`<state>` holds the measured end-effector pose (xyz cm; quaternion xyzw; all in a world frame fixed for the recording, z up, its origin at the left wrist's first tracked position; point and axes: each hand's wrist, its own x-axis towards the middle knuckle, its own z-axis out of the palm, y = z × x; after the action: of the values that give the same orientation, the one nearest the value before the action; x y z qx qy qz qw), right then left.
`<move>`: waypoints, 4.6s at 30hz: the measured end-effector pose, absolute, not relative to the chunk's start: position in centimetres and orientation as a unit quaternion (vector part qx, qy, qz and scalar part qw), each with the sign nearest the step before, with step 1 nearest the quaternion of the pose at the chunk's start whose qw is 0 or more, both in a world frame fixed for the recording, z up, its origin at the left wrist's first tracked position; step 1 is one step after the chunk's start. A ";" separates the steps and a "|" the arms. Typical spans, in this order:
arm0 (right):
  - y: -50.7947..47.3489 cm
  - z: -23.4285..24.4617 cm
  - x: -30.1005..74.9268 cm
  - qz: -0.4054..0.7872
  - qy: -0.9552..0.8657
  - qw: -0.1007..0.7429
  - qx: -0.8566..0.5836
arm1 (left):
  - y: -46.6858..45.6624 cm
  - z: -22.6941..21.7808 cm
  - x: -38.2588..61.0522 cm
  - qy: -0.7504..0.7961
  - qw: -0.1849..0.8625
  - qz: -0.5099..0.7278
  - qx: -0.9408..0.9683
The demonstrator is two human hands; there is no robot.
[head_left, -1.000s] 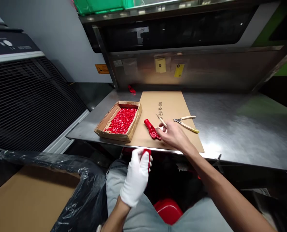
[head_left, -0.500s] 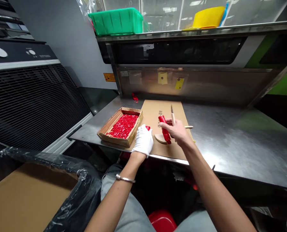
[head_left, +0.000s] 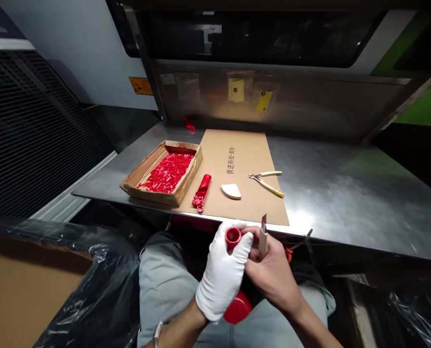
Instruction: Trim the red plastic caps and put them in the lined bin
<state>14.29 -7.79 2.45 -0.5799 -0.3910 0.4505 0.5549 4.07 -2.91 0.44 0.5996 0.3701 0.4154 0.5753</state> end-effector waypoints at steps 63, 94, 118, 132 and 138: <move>-12.2 1.3 19.4 0.031 -0.792 0.151 -0.591 | -5.2 -4.1 -2.3 0.406 0.581 0.303 0.637; -12.3 0.5 18.6 0.079 -0.703 0.252 -0.660 | -3.9 -4.2 -3.7 0.374 0.495 0.317 0.717; -12.2 0.6 17.7 -0.133 -0.740 0.196 -0.629 | -4.1 -5.4 -3.1 0.407 0.458 0.373 0.697; -12.5 -0.1 17.1 -0.095 -0.727 0.176 -0.657 | -4.2 -5.6 -2.7 0.438 0.374 0.422 0.701; -12.5 -0.5 16.8 -0.067 -0.721 0.179 -0.666 | -4.5 -5.5 -2.6 0.440 0.310 0.444 0.716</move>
<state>16.76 -12.53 -0.51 -0.6660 -0.7211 -0.0675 0.1786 -2.60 -4.45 -5.50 0.7164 0.4402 0.4439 0.3097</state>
